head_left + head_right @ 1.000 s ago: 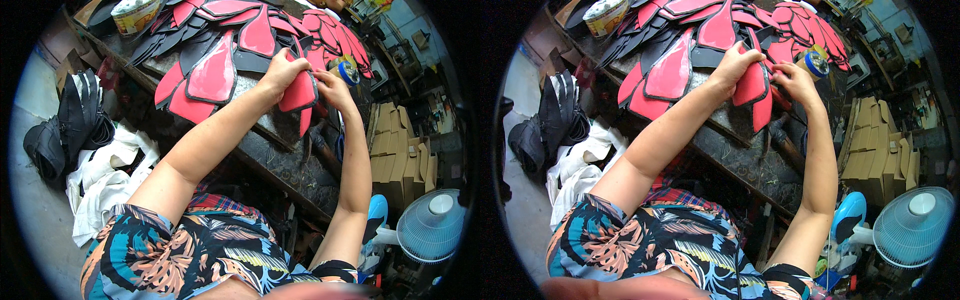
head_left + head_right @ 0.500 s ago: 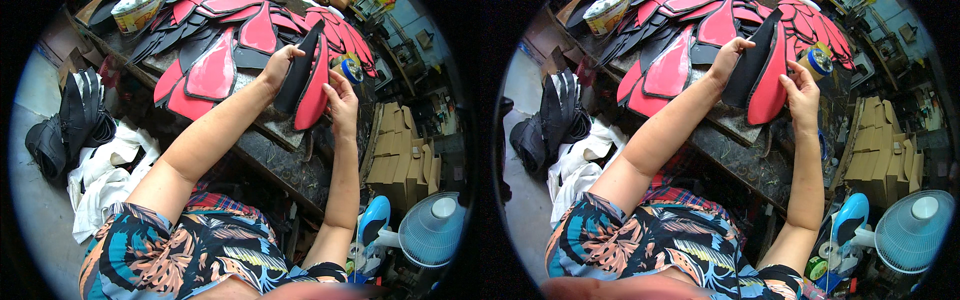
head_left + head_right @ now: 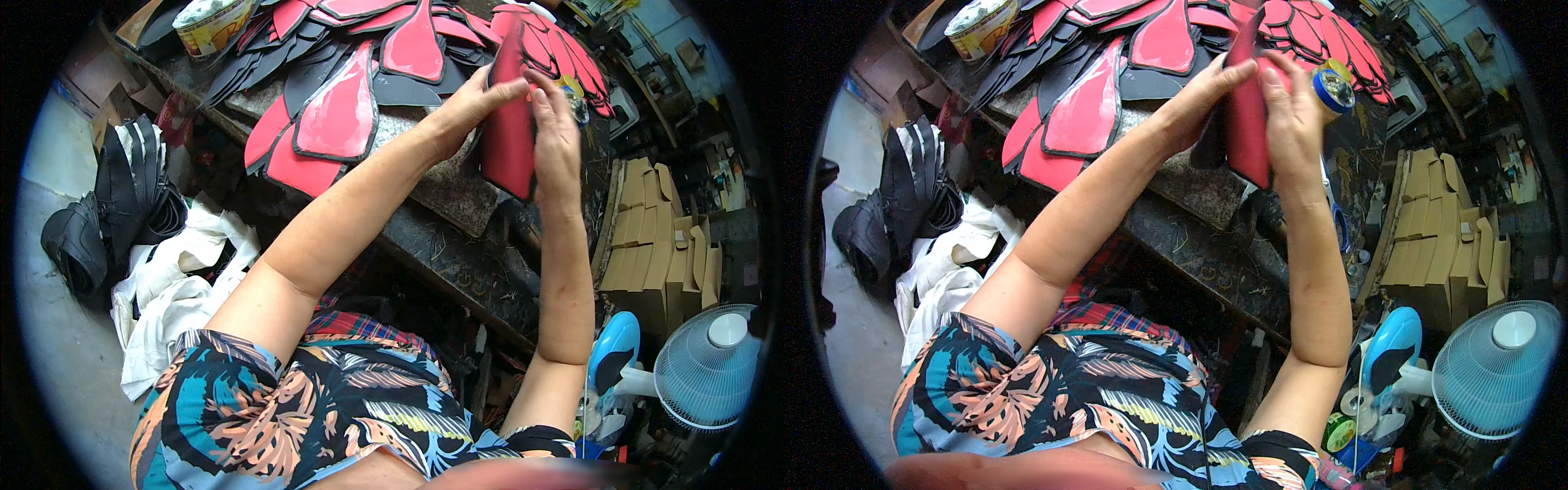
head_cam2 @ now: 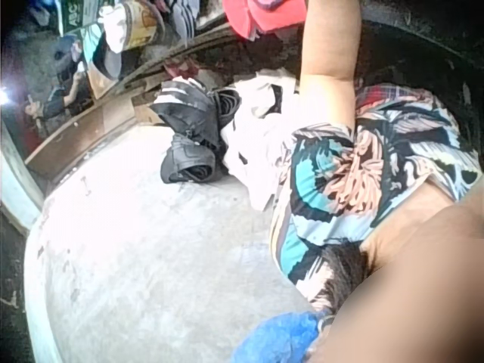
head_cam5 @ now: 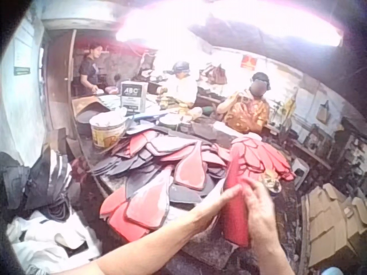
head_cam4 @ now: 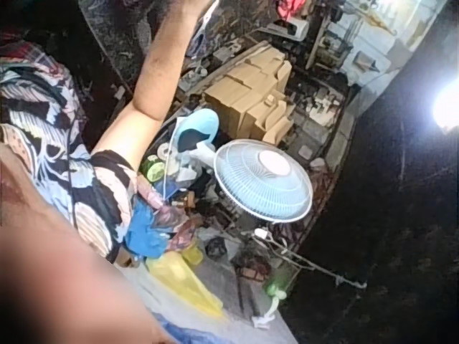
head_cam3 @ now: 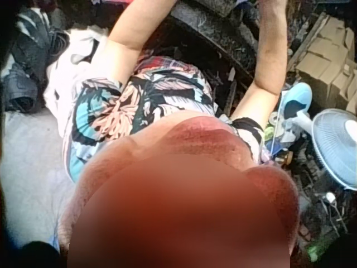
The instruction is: The person uses a red utility knife to trim the edges of pink and black shoe insoles at a workbench. They repeatedly pick up insoles, trim along the edges, flip them over, and place them back on the pile.
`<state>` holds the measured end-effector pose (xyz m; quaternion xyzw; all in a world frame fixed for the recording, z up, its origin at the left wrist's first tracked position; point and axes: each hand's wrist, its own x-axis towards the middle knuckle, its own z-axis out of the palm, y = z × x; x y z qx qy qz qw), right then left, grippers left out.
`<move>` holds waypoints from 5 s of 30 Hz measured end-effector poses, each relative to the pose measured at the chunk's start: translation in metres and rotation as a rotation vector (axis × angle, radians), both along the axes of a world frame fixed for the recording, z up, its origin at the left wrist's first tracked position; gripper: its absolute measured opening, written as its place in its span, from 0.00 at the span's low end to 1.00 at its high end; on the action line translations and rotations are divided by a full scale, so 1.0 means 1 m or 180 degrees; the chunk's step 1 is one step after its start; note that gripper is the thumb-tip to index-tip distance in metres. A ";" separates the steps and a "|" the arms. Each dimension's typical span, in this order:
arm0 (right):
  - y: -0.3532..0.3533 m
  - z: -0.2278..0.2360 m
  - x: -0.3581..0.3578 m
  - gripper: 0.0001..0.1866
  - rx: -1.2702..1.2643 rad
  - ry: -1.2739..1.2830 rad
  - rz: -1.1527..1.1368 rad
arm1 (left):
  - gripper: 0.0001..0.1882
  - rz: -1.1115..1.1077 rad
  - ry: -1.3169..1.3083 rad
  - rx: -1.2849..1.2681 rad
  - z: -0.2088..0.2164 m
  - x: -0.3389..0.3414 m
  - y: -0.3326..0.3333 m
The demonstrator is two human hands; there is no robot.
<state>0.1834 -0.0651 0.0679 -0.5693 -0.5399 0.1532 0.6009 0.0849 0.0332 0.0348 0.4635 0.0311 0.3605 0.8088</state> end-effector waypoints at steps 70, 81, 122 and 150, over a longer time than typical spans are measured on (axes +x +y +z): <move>-0.054 -0.029 -0.004 0.23 0.0342 0.1370 0.0084 | 0.27 0.1786 0.1097 0.3191 0.054 -0.069 0.001; -0.045 -0.037 -0.026 0.28 0.0182 0.0478 -0.0067 | 0.21 0.0795 0.0056 0.1659 0.033 -0.056 -0.033; -0.130 -0.080 0.207 0.30 -0.1259 -0.0231 -0.1677 | 0.14 0.2226 0.1160 0.4525 -0.033 -0.018 -0.001; -0.139 -0.083 0.265 0.35 -0.2238 -0.2229 -0.3943 | 0.10 0.2204 0.1232 0.4650 -0.037 -0.013 -0.002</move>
